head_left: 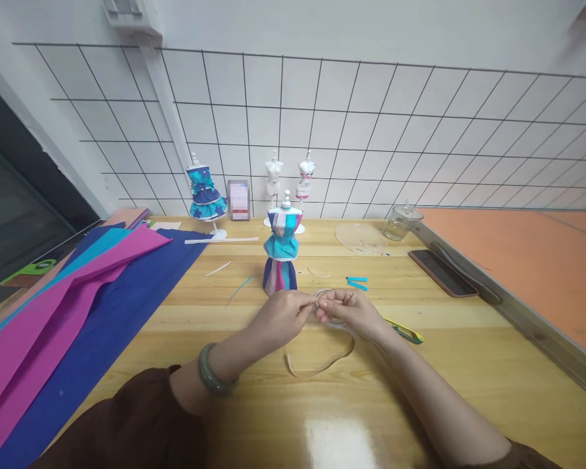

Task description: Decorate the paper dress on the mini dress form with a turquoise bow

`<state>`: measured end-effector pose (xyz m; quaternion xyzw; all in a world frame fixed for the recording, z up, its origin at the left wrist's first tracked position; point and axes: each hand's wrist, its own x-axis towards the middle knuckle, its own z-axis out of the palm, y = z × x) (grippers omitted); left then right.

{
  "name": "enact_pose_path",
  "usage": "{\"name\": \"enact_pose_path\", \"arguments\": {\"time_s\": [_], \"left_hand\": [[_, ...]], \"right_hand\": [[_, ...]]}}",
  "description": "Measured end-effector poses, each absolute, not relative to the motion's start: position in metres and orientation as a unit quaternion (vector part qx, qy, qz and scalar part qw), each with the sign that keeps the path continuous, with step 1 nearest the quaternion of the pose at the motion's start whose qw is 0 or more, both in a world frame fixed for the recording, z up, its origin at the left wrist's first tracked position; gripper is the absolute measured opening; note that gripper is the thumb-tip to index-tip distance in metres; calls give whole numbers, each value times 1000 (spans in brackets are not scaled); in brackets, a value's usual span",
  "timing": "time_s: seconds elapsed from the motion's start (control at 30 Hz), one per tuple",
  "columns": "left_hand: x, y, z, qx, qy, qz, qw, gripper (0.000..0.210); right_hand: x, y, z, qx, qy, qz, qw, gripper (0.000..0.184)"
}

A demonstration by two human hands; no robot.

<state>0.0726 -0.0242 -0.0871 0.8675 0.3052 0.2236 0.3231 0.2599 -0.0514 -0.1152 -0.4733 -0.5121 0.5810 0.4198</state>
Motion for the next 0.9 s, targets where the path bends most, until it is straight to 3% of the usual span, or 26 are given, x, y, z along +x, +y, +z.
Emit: {"name": "enact_pose_path", "arguments": {"time_s": [0.1, 0.17, 0.37, 0.57, 0.7, 0.9], "left_hand": [[74, -25, -87, 798, 291, 256, 462, 25], [74, -25, -86, 773, 299, 267, 492, 24], [71, -22, -86, 798, 360, 262, 407, 23], [71, -25, -86, 836, 321, 213, 391, 27], [71, -27, -87, 849, 298, 205, 386, 29], [71, -26, -91, 840, 294, 216, 401, 31]], "right_hand": [[257, -54, -111, -469, -525, 565, 430, 33], [254, -56, -108, -458, -546, 559, 425, 33], [268, -62, -98, -464, -635, 520, 332, 38], [370, -29, -98, -756, -543, 184, 314, 37], [438, 4, -111, -825, -487, 89, 272, 38], [470, 45, -142, -846, -493, 45, 196, 51]]}}
